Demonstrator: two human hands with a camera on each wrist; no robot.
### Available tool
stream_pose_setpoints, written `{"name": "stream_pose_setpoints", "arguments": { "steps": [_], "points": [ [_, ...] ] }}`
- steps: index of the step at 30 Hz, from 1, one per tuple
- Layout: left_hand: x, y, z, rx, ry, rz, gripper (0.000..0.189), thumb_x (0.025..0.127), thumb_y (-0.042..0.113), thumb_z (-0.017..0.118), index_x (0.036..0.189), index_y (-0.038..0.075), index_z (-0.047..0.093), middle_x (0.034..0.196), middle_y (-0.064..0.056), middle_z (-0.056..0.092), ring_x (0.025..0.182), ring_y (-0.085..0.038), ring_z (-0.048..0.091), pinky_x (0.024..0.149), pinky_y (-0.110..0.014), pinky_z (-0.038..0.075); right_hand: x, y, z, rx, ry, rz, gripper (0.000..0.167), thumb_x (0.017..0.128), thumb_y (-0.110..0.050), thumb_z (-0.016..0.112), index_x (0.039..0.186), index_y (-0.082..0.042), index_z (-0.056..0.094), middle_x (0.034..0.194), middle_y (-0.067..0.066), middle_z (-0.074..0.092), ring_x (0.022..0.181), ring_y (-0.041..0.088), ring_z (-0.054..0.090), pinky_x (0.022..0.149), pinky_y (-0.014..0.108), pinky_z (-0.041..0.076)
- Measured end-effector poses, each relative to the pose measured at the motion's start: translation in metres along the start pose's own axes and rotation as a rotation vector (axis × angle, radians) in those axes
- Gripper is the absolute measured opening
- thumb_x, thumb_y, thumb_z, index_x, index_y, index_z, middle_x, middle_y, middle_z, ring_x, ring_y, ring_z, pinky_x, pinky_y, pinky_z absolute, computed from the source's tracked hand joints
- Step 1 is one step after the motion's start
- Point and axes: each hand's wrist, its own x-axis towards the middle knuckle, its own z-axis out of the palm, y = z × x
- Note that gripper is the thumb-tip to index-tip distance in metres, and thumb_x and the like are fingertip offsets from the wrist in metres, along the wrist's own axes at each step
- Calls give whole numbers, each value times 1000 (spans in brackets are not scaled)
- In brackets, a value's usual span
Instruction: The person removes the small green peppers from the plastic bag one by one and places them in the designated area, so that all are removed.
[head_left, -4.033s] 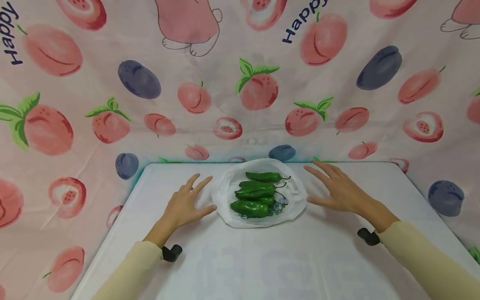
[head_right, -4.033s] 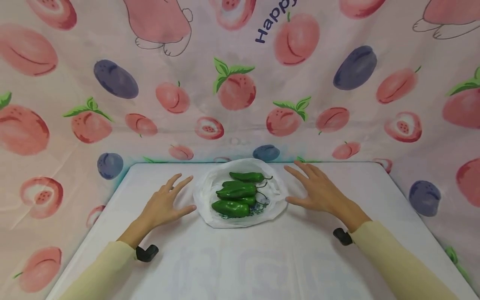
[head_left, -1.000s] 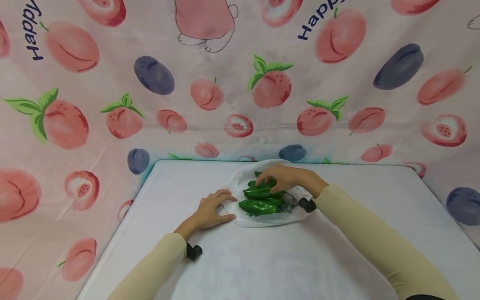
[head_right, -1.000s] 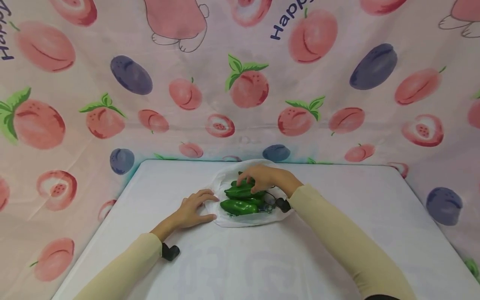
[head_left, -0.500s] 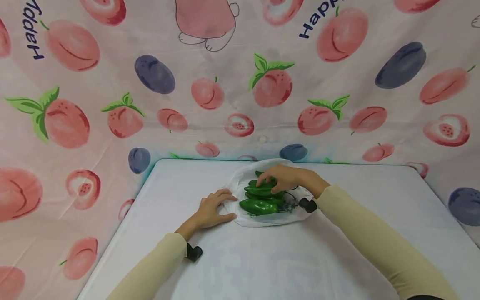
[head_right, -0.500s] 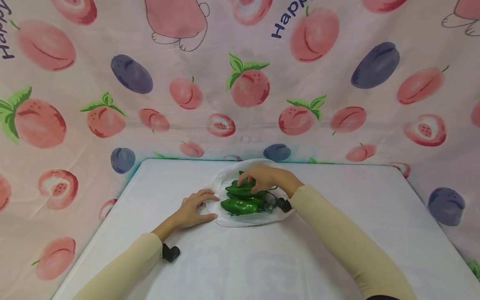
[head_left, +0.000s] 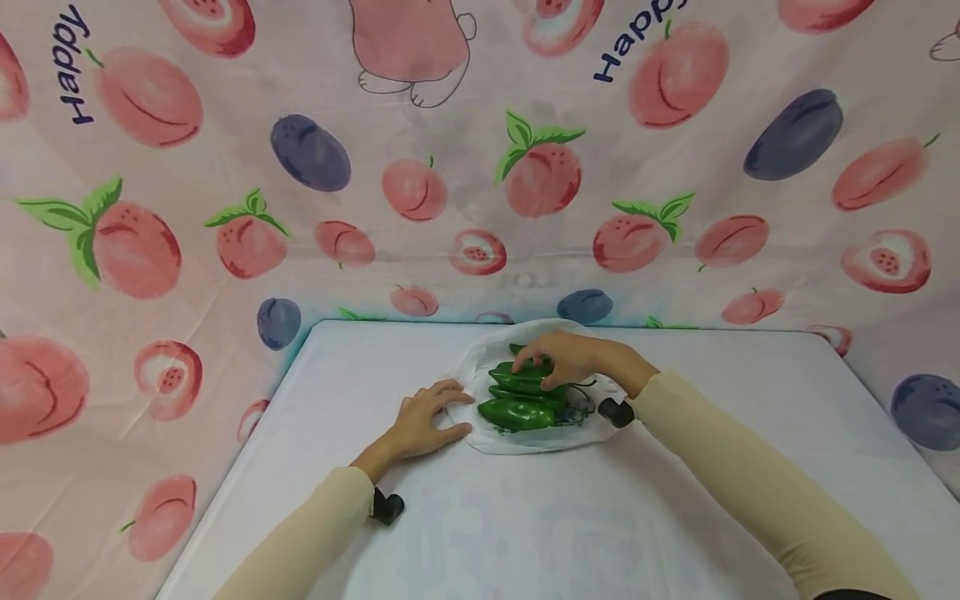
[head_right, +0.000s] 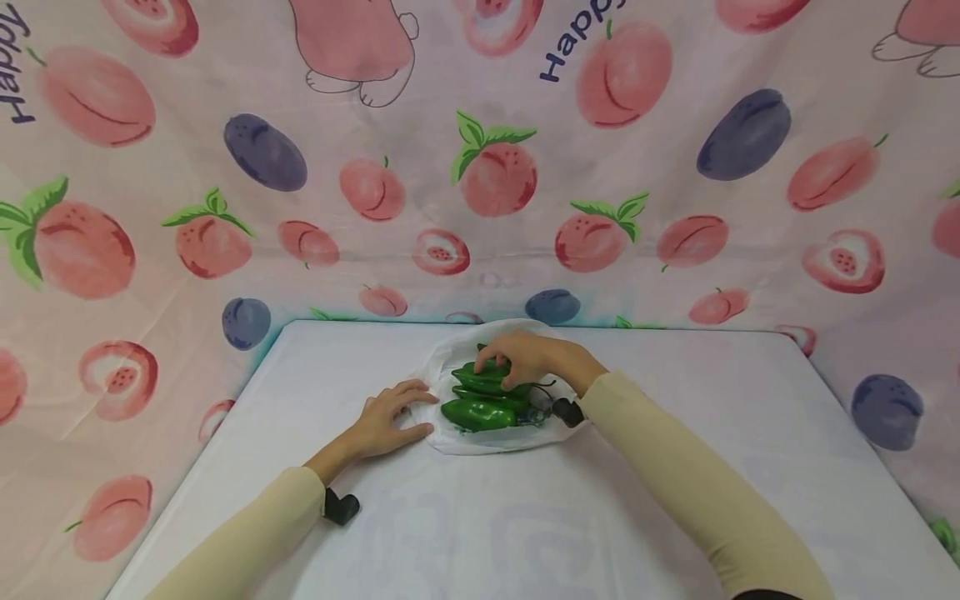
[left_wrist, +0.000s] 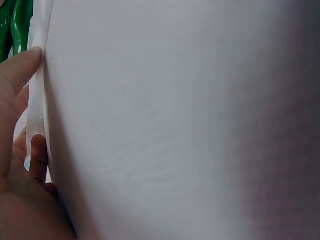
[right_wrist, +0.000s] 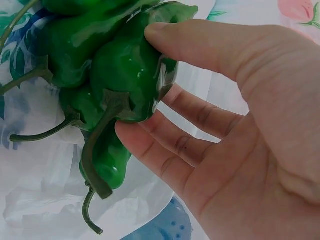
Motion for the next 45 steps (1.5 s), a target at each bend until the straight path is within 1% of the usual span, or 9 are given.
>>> {"name": "stream_pose_setpoints", "arguments": {
  "steps": [8, 11, 14, 18, 25, 29, 36, 42, 45],
  "points": [
    [0, -1, 2, -13, 15, 8, 44, 93, 33, 77, 134, 21, 65, 148, -6, 50, 128, -34, 49, 93, -53, 31, -1, 3, -1, 13, 9, 20, 48, 95, -11, 75, 140, -19, 61, 134, 12, 60, 116, 28, 59, 87, 40, 53],
    [-1, -1, 3, -10, 5, -1, 45, 94, 33, 76, 135, 21, 64, 149, -5, 49, 129, -34, 49, 94, -53, 31, -3, 5, -3, 19, 26, 35, 49, 95, -12, 75, 141, -22, 61, 136, 11, 59, 113, 26, 61, 84, 38, 53],
    [0, -2, 3, -5, -5, -15, 45, 94, 34, 76, 136, 22, 64, 150, -4, 49, 129, -32, 48, 95, -53, 31, -4, 6, -5, 30, 54, 36, 50, 95, -13, 76, 141, -23, 61, 138, 9, 59, 112, 25, 62, 84, 37, 53],
    [1, -2, 3, -5, -13, -24, 45, 94, 35, 76, 136, 22, 64, 149, -2, 49, 129, -31, 48, 95, -53, 30, -9, 6, -7, 73, 80, 19, 51, 94, -11, 76, 142, -21, 60, 137, 10, 59, 111, 26, 61, 85, 39, 53],
    [5, -2, 2, -24, -33, -37, 45, 93, 34, 76, 136, 23, 64, 150, -1, 48, 130, -31, 47, 97, -52, 29, -16, 8, -6, 152, 130, -4, 51, 93, -11, 77, 141, -19, 61, 132, 12, 59, 99, 25, 63, 81, 37, 52],
    [5, -2, 1, -28, -25, -37, 44, 93, 35, 77, 134, 23, 65, 149, -2, 48, 129, -31, 48, 95, -53, 30, -17, 10, -5, 191, 183, -17, 51, 94, -14, 77, 142, -21, 60, 130, 12, 60, 98, 26, 65, 78, 37, 54],
    [4, 0, 0, -51, -20, -42, 44, 93, 33, 78, 133, 21, 66, 148, -3, 50, 127, -33, 49, 94, -53, 30, -21, 11, -2, 222, 316, -67, 53, 93, -20, 79, 142, -20, 60, 126, 12, 63, 104, 27, 67, 87, 45, 56],
    [2, 1, 0, -58, -21, -45, 44, 93, 31, 78, 134, 21, 65, 150, -4, 49, 128, -33, 48, 95, -53, 29, -24, 12, 1, 256, 380, -84, 53, 93, -24, 79, 142, -17, 60, 126, 14, 64, 103, 28, 68, 88, 47, 55],
    [1, 1, -1, -67, -15, -42, 44, 92, 31, 78, 134, 21, 66, 150, -4, 48, 122, -30, 50, 95, -53, 28, -26, 12, 2, 271, 393, -93, 53, 93, -23, 79, 142, -17, 60, 126, 15, 63, 103, 29, 68, 88, 48, 55]
  ]
}}
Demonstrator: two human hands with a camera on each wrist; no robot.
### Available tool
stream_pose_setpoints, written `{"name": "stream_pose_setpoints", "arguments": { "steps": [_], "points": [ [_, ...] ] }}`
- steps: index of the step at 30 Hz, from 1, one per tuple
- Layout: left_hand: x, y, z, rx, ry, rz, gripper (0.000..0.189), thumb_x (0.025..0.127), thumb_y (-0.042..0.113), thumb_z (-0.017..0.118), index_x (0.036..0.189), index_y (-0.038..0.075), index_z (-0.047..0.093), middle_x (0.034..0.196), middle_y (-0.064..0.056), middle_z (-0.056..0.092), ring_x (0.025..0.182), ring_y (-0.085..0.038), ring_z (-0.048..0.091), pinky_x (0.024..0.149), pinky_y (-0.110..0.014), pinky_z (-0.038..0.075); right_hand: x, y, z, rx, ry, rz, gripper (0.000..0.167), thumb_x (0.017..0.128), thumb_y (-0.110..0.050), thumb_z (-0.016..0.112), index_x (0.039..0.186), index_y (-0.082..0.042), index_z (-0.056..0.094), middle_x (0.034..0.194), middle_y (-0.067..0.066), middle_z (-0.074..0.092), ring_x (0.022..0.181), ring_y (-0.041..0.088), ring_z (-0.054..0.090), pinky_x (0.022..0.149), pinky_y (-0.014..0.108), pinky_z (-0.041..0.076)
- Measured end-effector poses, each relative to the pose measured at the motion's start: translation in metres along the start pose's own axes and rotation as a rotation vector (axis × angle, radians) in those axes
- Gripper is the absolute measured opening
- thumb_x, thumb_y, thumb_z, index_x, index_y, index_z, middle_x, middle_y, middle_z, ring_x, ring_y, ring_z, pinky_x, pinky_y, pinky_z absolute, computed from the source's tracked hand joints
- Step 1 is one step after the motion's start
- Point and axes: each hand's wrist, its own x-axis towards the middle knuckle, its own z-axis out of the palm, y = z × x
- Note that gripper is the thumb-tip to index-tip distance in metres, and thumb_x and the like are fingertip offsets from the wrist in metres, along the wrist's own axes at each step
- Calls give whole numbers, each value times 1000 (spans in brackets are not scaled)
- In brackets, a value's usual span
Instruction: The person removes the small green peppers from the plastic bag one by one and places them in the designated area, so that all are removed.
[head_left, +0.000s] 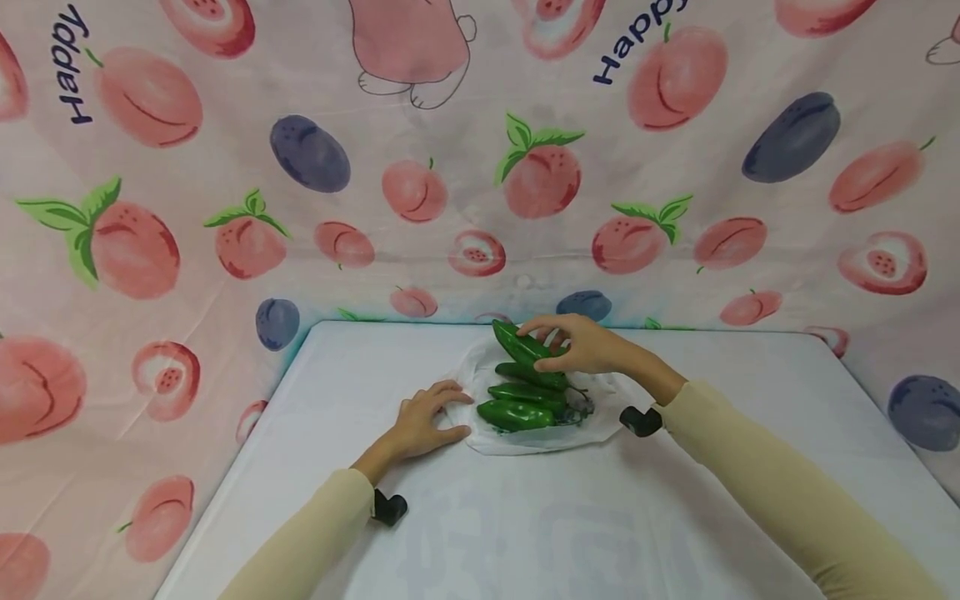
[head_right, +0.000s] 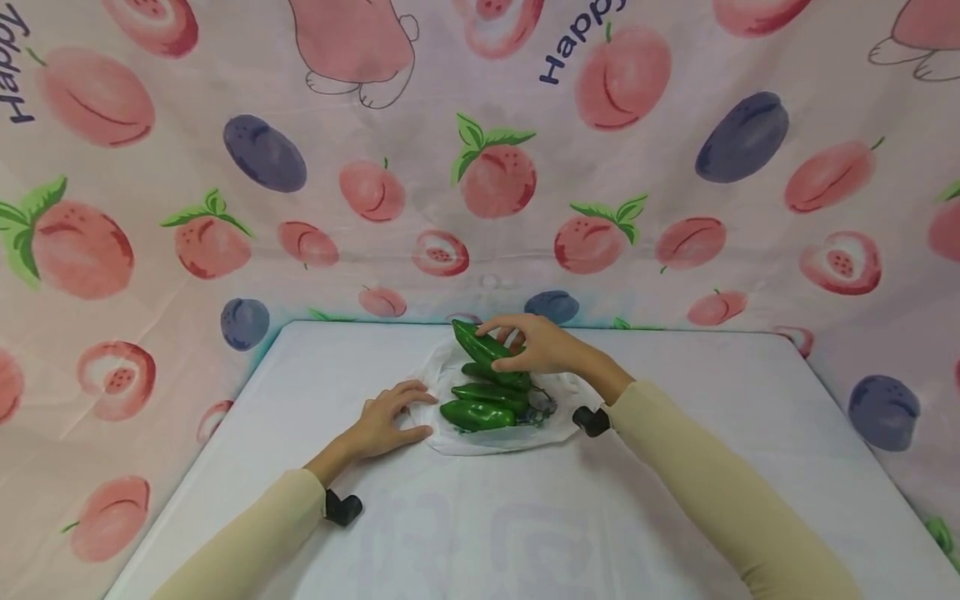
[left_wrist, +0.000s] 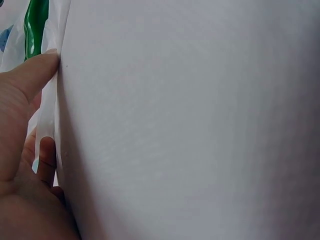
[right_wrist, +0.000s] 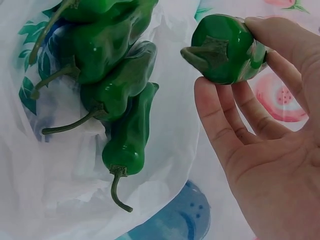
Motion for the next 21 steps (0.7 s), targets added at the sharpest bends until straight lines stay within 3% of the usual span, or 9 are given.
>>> {"name": "stream_pose_setpoints", "arguments": {
  "steps": [21],
  "points": [
    [-1, 1, 0, 3, 6, 3, 45, 92, 32, 78, 134, 22, 65, 150, -3, 48, 110, -23, 52, 94, -53, 28, -10, 11, -4, 17, -4, 62, 57, 92, -28, 80, 144, -21, 58, 128, 12, 62, 108, 28, 67, 90, 47, 55]
  ]
}}
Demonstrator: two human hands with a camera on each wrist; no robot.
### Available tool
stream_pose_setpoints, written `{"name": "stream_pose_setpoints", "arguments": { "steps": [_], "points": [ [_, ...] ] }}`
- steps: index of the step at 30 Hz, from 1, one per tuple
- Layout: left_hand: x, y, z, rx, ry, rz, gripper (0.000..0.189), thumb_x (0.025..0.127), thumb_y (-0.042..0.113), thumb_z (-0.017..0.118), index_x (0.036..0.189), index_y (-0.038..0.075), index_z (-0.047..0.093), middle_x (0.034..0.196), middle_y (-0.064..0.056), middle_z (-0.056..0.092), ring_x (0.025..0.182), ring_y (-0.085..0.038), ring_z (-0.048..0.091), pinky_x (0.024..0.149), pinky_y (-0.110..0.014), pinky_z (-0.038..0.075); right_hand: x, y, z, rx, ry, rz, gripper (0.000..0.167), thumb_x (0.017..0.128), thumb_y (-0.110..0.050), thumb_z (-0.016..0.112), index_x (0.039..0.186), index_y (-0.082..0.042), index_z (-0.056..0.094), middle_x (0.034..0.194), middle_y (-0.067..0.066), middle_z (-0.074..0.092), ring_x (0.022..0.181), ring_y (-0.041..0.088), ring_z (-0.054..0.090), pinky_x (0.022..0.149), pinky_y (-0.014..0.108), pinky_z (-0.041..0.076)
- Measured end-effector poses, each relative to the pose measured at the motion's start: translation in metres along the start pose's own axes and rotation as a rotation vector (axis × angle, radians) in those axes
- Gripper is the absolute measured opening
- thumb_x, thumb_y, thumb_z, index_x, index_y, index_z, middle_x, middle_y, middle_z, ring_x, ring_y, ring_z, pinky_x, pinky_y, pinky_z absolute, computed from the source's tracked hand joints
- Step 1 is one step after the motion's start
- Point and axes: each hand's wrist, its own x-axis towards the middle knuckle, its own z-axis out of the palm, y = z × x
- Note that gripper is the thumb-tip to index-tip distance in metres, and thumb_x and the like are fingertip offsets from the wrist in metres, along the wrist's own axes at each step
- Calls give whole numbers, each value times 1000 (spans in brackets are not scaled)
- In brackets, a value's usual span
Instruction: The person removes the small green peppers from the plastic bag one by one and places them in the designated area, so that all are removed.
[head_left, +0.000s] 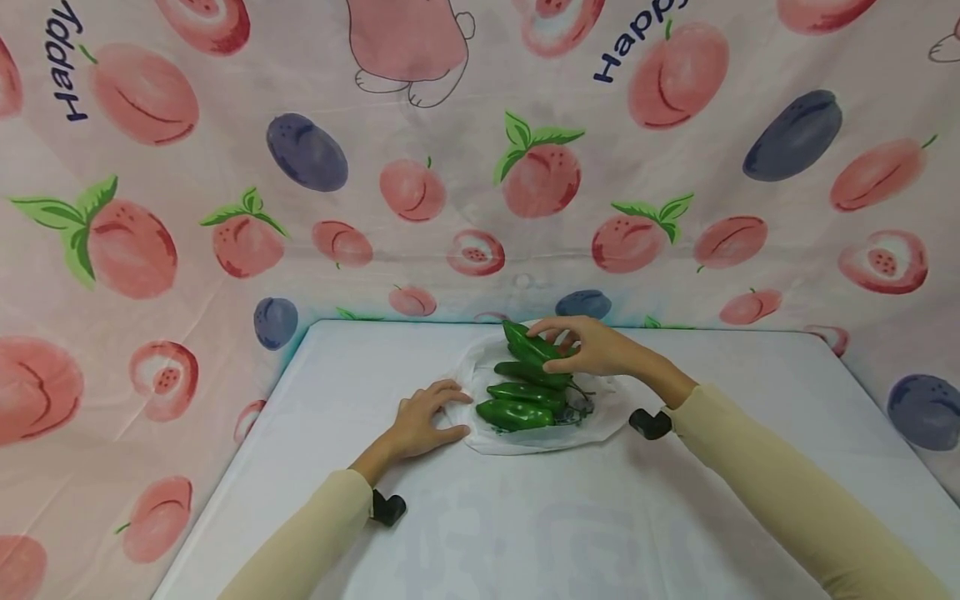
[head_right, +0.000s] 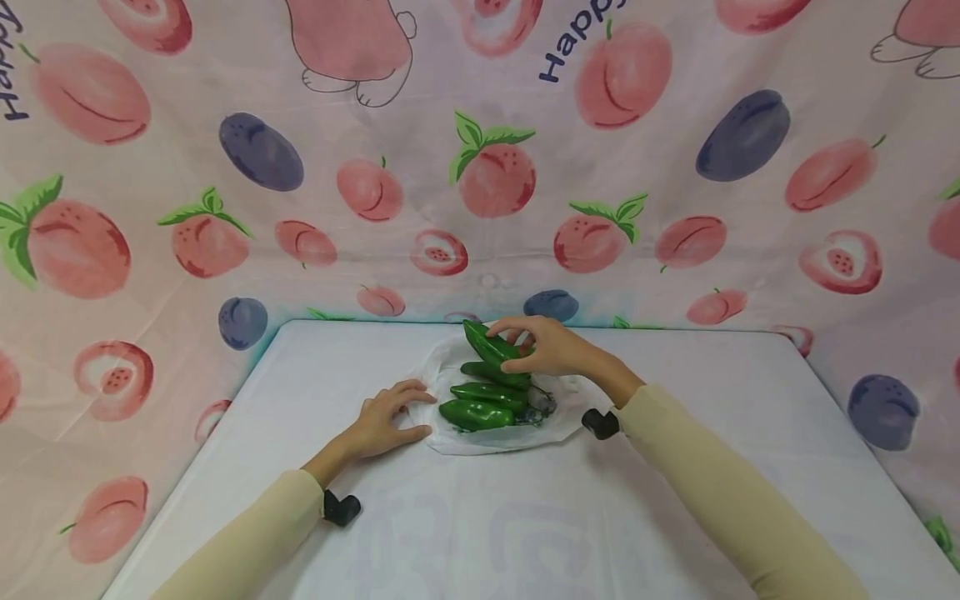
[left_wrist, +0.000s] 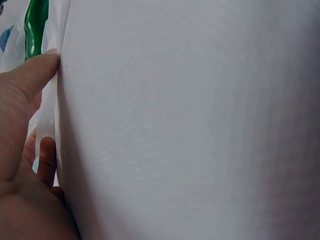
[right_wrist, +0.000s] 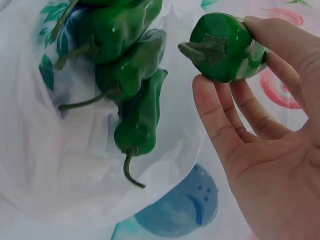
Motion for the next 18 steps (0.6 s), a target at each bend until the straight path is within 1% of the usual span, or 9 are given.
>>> {"name": "stream_pose_setpoints", "arguments": {
  "steps": [5, 9, 14, 18],
  "points": [
    [0, 0, 0, -5, -1, -11, 45, 92, 32, 78, 135, 22, 65, 151, -3, 48, 116, -26, 51, 95, -53, 27, -7, 3, -6, 13, -1, 0, 57, 92, -23, 80, 144, -17, 57, 127, 13, 61, 105, 28, 67, 89, 47, 54],
    [0, -1, 1, -6, -2, -12, 45, 92, 32, 78, 135, 23, 65, 151, -2, 48, 116, -26, 51, 96, -54, 27, -15, 7, -12, 8, 14, 12, 56, 92, -20, 80, 143, -15, 58, 125, 15, 61, 102, 27, 67, 87, 46, 55],
    [1, -1, 1, -5, -2, -6, 45, 93, 32, 78, 135, 23, 65, 151, -2, 48, 115, -25, 51, 96, -54, 27, -27, 15, -19, -13, 43, 59, 55, 92, -22, 80, 142, -18, 59, 124, 15, 61, 103, 26, 67, 89, 46, 55],
    [0, -1, 1, -8, -2, -5, 45, 92, 32, 78, 135, 22, 65, 151, -3, 48, 115, -25, 51, 96, -54, 27, -39, 21, -26, -46, 74, 69, 55, 92, -24, 79, 142, -16, 59, 123, 17, 62, 102, 27, 68, 86, 47, 56]
  ]
}}
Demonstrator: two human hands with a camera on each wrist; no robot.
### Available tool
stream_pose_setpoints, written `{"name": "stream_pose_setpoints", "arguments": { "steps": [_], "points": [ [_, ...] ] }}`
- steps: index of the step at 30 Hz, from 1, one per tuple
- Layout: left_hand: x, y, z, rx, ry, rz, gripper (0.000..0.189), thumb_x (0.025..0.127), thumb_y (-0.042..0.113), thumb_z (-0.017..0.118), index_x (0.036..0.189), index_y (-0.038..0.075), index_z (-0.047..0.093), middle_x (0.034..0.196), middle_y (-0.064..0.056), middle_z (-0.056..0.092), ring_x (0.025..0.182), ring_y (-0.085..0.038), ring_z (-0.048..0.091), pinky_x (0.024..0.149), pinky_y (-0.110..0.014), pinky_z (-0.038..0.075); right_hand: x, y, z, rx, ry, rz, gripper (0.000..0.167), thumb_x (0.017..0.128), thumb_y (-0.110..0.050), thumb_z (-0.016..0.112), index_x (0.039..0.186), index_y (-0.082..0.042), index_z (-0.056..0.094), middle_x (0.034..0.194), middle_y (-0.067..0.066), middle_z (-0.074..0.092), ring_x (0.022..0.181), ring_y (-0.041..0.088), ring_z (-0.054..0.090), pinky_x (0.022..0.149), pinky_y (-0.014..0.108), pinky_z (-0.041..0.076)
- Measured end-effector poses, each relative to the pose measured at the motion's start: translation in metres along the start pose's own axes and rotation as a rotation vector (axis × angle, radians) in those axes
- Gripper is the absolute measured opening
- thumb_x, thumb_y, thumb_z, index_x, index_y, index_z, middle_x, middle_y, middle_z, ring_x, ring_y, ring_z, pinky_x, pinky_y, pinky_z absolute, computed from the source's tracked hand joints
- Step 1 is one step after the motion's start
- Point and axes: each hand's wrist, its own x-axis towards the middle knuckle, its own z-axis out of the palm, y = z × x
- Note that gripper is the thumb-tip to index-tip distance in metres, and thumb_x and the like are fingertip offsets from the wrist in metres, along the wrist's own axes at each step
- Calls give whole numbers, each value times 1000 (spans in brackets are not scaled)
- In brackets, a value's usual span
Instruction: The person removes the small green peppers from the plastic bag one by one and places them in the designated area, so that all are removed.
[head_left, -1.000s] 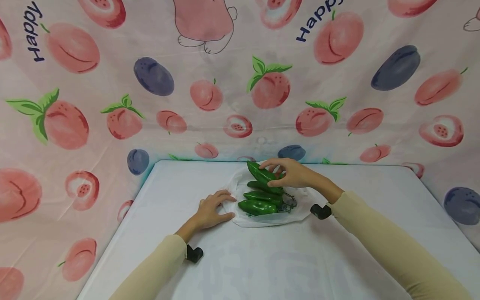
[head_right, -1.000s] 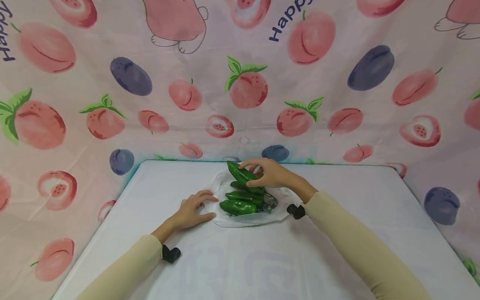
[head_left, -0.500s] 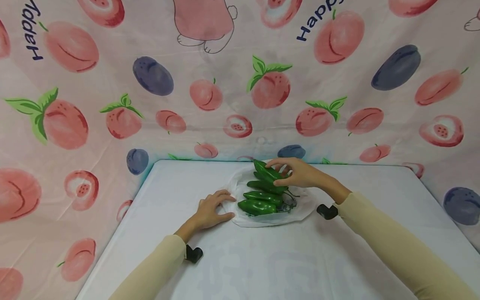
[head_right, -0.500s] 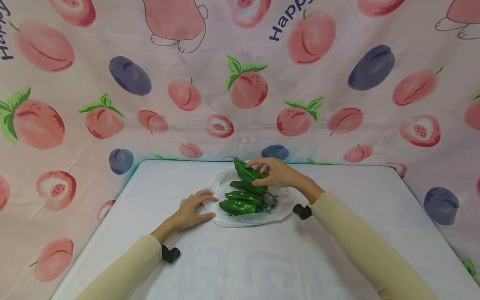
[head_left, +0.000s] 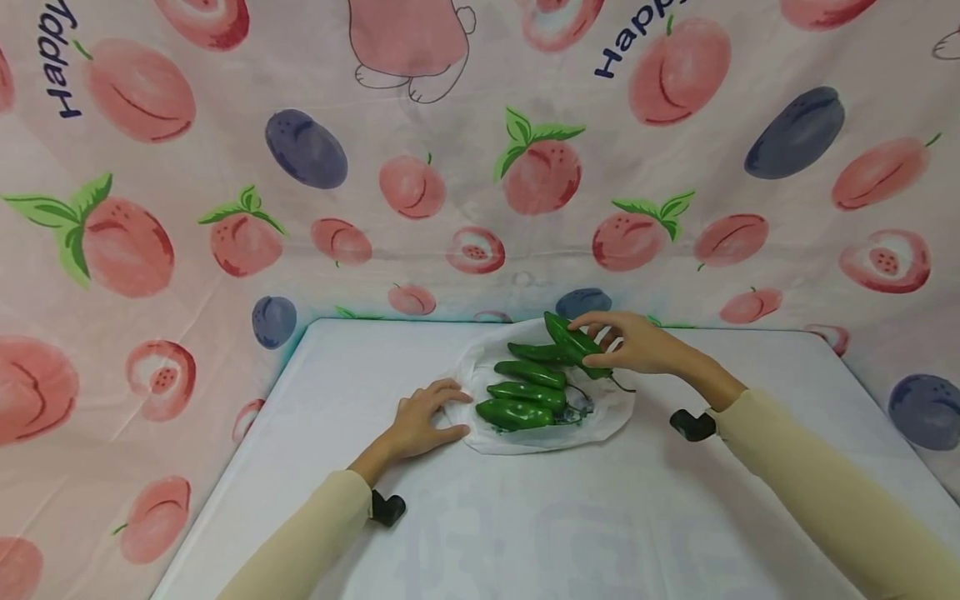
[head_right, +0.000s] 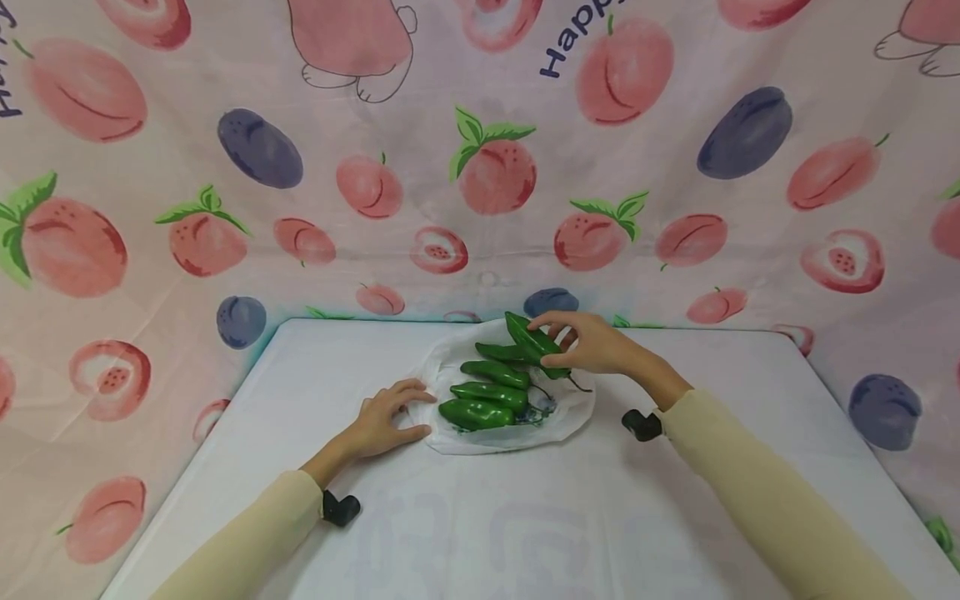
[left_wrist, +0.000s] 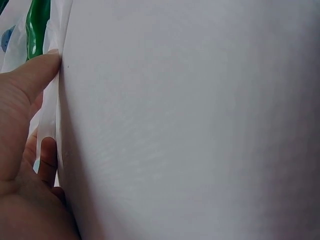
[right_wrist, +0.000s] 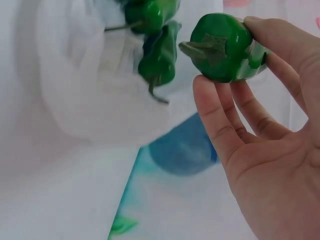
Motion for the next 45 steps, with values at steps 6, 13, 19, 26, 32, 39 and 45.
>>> {"name": "stream_pose_setpoints", "arguments": {
  "steps": [6, 13, 19, 26, 32, 39, 45],
  "points": [
    [0, 0, 0, 8, 2, 6, 45, 92, 33, 78, 135, 23, 65, 150, -3, 49, 111, -23, 51, 95, -54, 28, -14, 13, -10, -44, 35, 31, 56, 90, -24, 82, 141, -17, 60, 121, 15, 63, 100, 25, 69, 84, 45, 57],
    [0, 0, 1, 7, 0, -2, 45, 92, 32, 78, 135, 22, 65, 151, -4, 48, 118, -28, 51, 95, -53, 28, -26, 26, -17, -52, 52, 49, 56, 90, -24, 82, 141, -17, 60, 119, 14, 64, 100, 24, 69, 82, 42, 57],
    [0, -1, 2, 6, -1, -3, 45, 92, 32, 78, 135, 23, 65, 151, -3, 48, 118, -28, 51, 95, -53, 28, -35, 33, -22, -31, 67, 51, 56, 90, -23, 82, 140, -15, 60, 118, 15, 64, 99, 26, 69, 81, 39, 56],
    [2, -3, 2, 21, 0, -8, 46, 92, 33, 78, 135, 24, 65, 152, -3, 47, 121, -29, 51, 96, -54, 28, -40, 47, -26, -5, 84, 65, 58, 91, -21, 81, 143, -13, 58, 118, 16, 64, 99, 28, 69, 81, 36, 56],
    [3, -2, 1, 16, -5, -9, 46, 92, 33, 78, 135, 24, 65, 153, -4, 47, 123, -31, 50, 96, -54, 28, -44, 59, -26, 29, 93, 138, 60, 92, -23, 80, 146, -11, 54, 120, 19, 61, 104, 34, 66, 81, 45, 57],
    [4, -2, 1, 9, -13, -18, 46, 93, 33, 78, 136, 23, 64, 154, -4, 46, 122, -30, 50, 97, -54, 28, -52, 71, -27, 15, 124, 194, 62, 93, -25, 79, 147, -10, 52, 121, 21, 61, 108, 38, 65, 81, 49, 56],
    [4, -3, 1, 1, -16, -21, 47, 93, 34, 78, 137, 23, 64, 155, -4, 45, 122, -30, 50, 97, -54, 27, -58, 82, -28, 34, 141, 263, 63, 93, -30, 79, 147, -12, 52, 122, 22, 61, 107, 37, 64, 79, 42, 56]
  ]
}}
